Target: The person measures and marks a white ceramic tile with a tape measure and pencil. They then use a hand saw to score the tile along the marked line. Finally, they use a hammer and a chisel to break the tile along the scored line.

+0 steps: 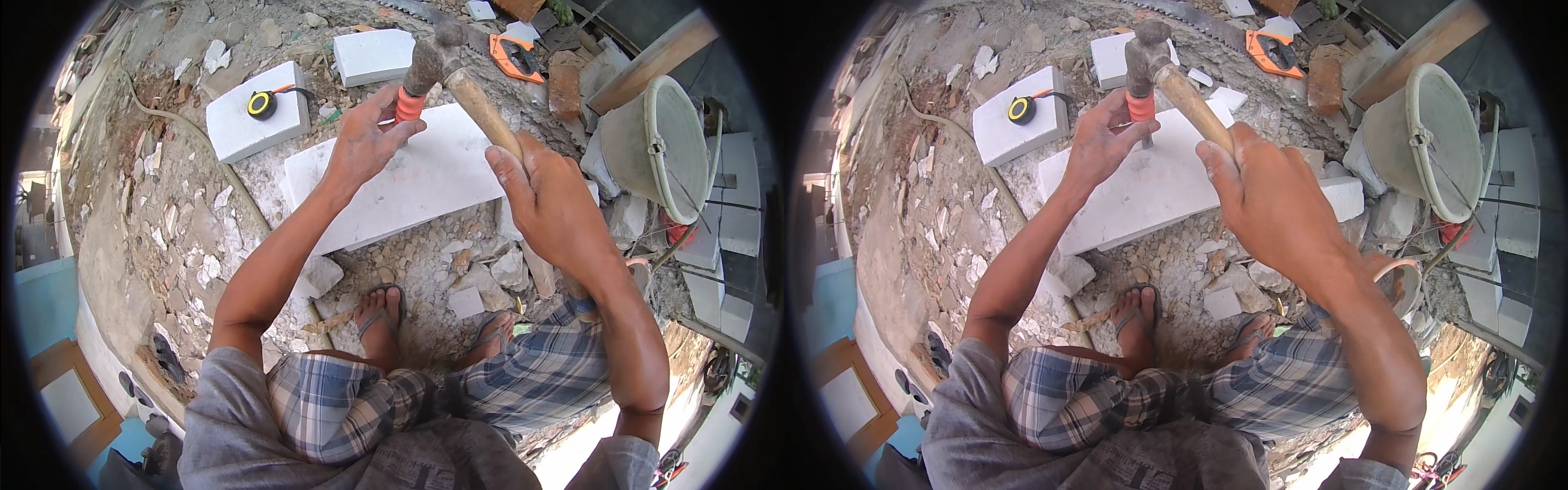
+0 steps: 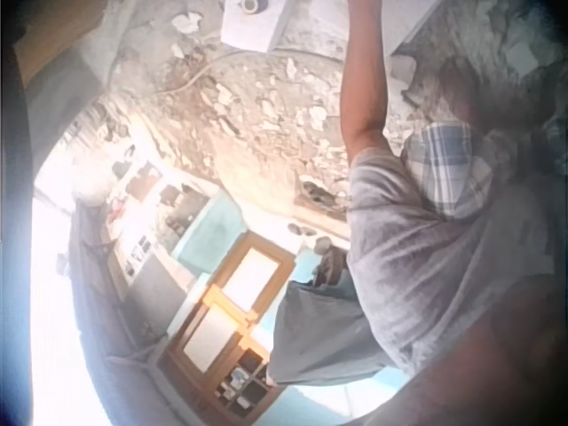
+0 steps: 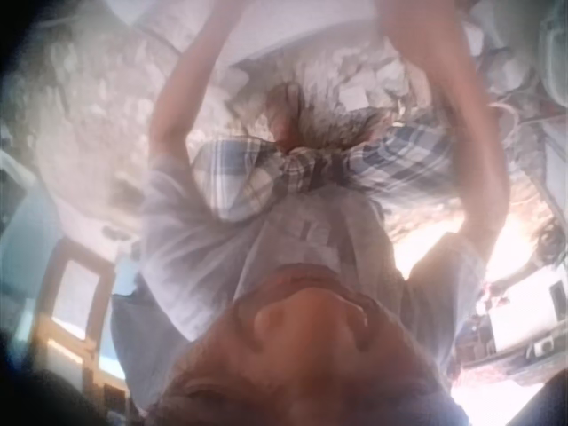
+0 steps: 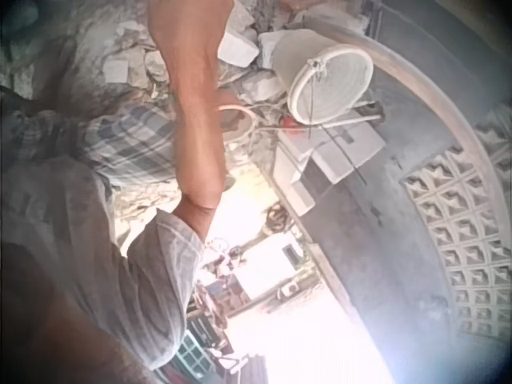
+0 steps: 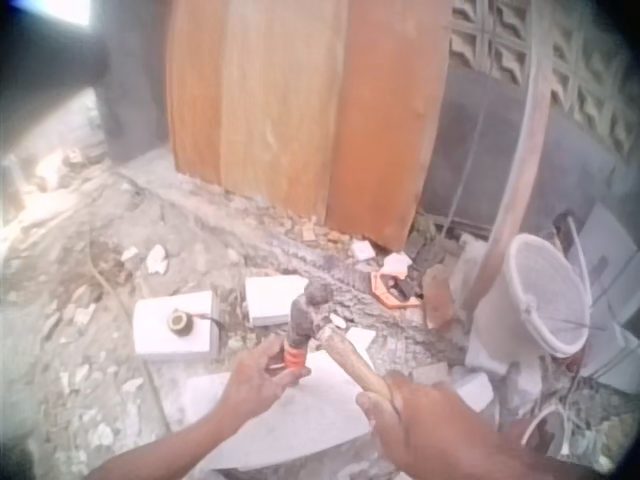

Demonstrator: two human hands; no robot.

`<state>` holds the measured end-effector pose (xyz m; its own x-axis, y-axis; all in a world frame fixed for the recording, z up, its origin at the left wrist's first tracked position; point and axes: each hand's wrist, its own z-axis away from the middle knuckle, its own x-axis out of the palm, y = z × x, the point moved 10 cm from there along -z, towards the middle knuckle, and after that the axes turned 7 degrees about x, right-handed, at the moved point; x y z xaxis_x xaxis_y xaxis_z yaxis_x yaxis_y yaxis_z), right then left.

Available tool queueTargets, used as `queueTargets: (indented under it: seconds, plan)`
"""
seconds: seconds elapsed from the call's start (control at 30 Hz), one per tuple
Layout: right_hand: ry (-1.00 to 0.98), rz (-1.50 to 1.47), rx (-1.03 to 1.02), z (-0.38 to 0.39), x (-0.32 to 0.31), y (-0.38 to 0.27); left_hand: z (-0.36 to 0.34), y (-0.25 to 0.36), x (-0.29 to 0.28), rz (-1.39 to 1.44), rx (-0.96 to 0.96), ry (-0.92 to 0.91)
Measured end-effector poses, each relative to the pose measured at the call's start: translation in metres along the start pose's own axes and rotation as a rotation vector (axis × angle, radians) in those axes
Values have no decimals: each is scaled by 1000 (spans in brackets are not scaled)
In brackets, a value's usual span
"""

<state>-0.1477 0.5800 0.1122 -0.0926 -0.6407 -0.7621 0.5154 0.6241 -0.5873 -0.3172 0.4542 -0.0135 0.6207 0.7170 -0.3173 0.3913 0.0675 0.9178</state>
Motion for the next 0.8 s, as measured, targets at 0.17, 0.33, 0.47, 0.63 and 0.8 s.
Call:
queueTargets:
  seconds: [0.17, 0.33, 0.47, 0.63, 0.8]
  plan:
    - [61, -75, -54, 20, -9, 2, 8, 3, -45, -48, -24, 165]
    - [-20, -158, 50, 25, -6, 15, 17, -8, -63, 107, -22, 232]
    - [-35, -145, 18, 23, -1, 12, 17, -11, -51, 52, 1, 185]
    - [-24, -117, -3, 24, 0, 8, 18, -20, -48, 69, 4, 168]
    - [-32, -125, 30, 23, 0, 12, 13, -15, -38, 41, -28, 101]
